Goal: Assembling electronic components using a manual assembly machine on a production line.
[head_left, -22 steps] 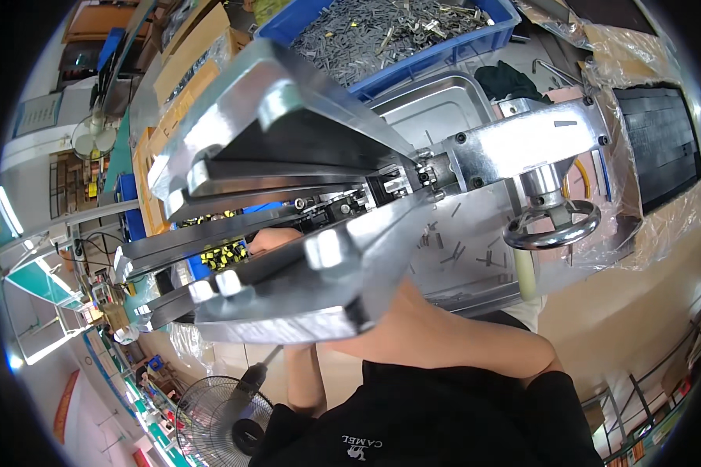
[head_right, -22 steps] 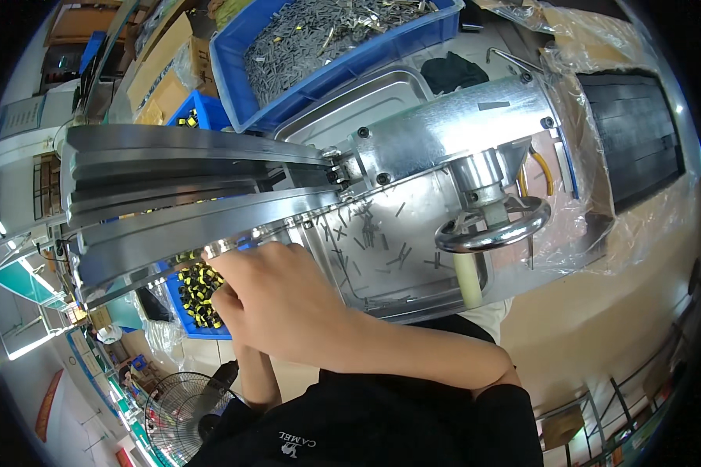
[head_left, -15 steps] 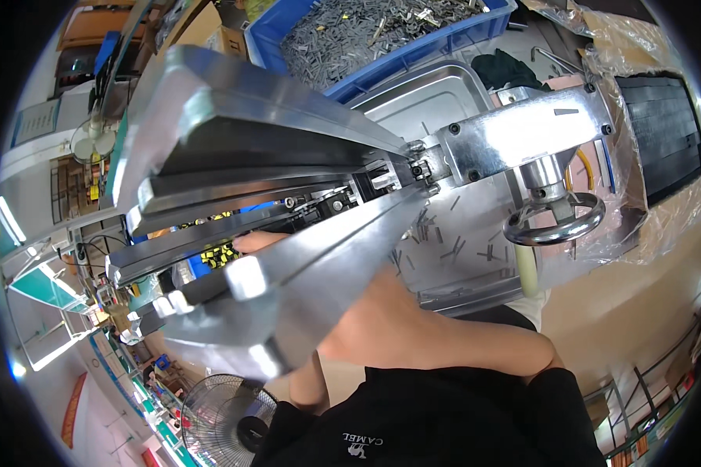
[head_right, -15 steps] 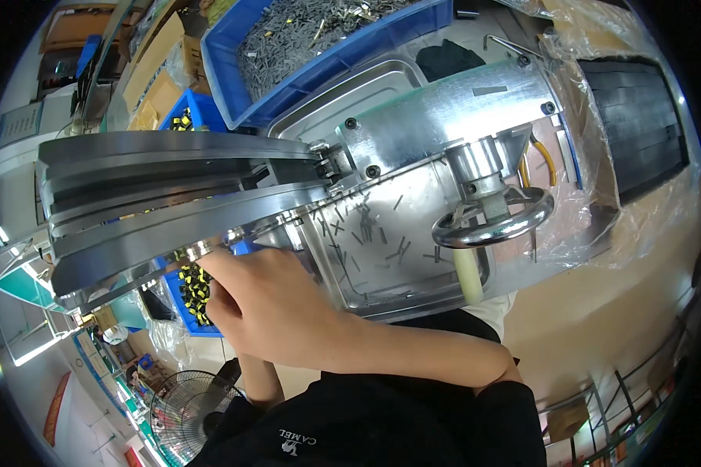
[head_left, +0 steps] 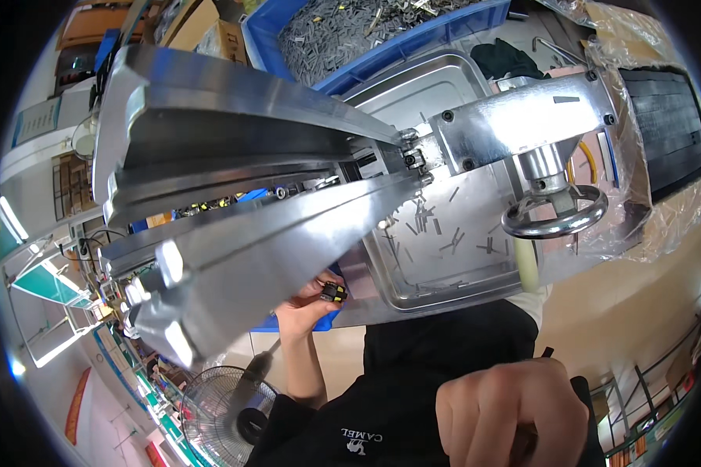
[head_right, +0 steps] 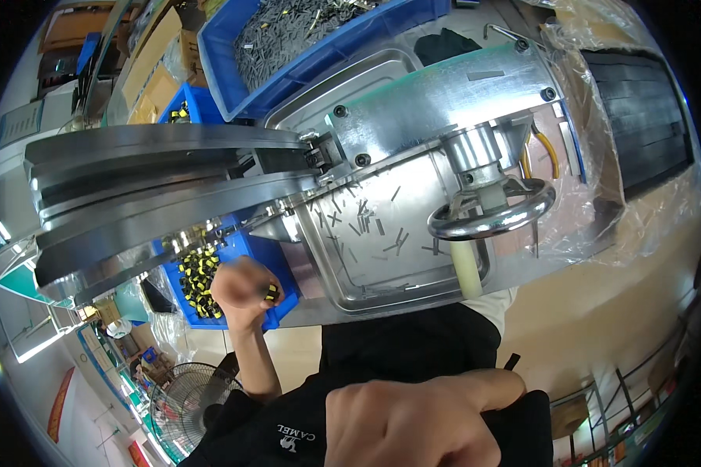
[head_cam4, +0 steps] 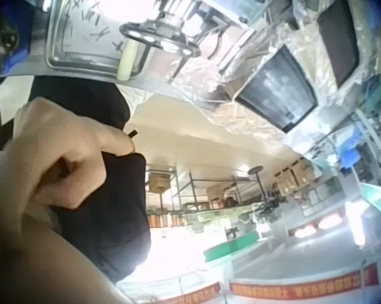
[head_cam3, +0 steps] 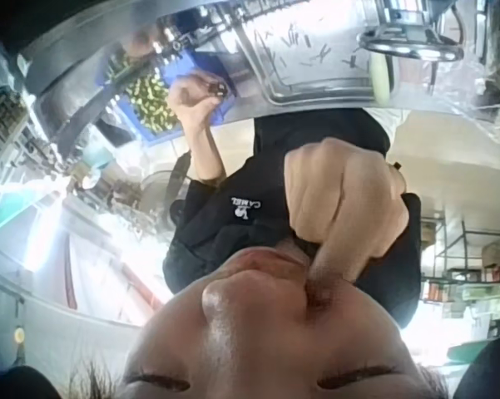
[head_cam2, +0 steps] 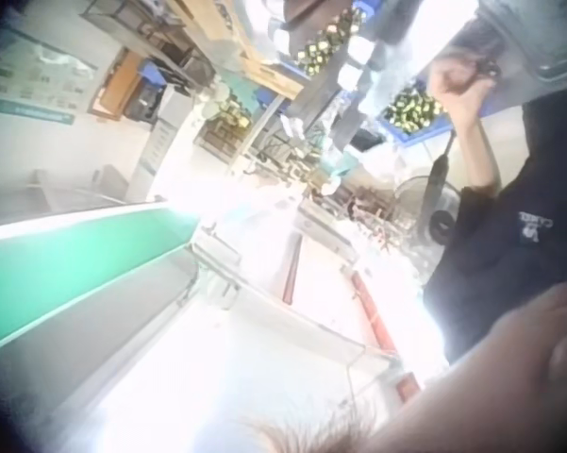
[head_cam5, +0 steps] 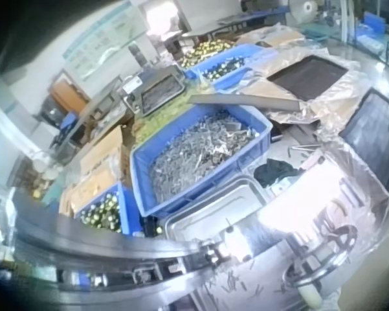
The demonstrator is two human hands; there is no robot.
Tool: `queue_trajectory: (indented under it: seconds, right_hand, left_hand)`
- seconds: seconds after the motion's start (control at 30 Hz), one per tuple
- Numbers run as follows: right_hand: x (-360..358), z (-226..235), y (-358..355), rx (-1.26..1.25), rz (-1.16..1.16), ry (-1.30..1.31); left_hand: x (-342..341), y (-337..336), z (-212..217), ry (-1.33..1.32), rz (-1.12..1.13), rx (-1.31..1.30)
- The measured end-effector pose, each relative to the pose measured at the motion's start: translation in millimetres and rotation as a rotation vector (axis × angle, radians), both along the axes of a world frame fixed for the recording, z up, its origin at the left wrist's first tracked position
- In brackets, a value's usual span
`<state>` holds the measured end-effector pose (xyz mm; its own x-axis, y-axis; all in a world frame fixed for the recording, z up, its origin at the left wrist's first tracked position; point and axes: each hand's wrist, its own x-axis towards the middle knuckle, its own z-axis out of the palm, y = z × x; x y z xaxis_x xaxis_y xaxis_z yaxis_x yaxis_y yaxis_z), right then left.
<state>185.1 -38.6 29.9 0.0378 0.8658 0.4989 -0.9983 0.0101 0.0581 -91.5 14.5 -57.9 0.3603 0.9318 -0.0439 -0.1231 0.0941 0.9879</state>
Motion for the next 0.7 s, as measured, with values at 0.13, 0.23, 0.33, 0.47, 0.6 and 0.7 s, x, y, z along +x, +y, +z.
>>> queue_trajectory:
  seconds: [0.13, 0.23, 0.33, 0.47, 0.6, 0.7]
  right_hand:
    - [-50.2, 45.0, 27.8, -0.040, -1.064, 0.478]
    - [-1.2, 41.0, 0.2, -0.029, -0.104, 0.001]
    - [-1.8, 60.5, -4.3, -0.112, 0.063, 0.097]
    - [-15.6, 87.8, -17.3, -0.193, -0.057, -0.094]
    - [-34.8, 99.6, -20.1, -0.181, -0.076, -0.206]
    - [-50.2, 114.1, -11.5, -0.138, 0.022, -0.263]
  left_hand:
    - [6.8, 12.1, -6.5, -0.003, -0.092, 0.030]
    - [0.2, 10.3, -4.7, -0.067, -0.091, -0.020]
    - [2.5, 7.9, -3.9, -0.073, -0.089, 0.005]
    - [5.3, 5.1, -8.8, -0.107, -0.060, -0.042]
    - [12.7, 3.6, -9.2, -0.002, -0.075, 0.056]
    - [14.0, 3.8, -0.8, 0.085, -0.123, 0.159]
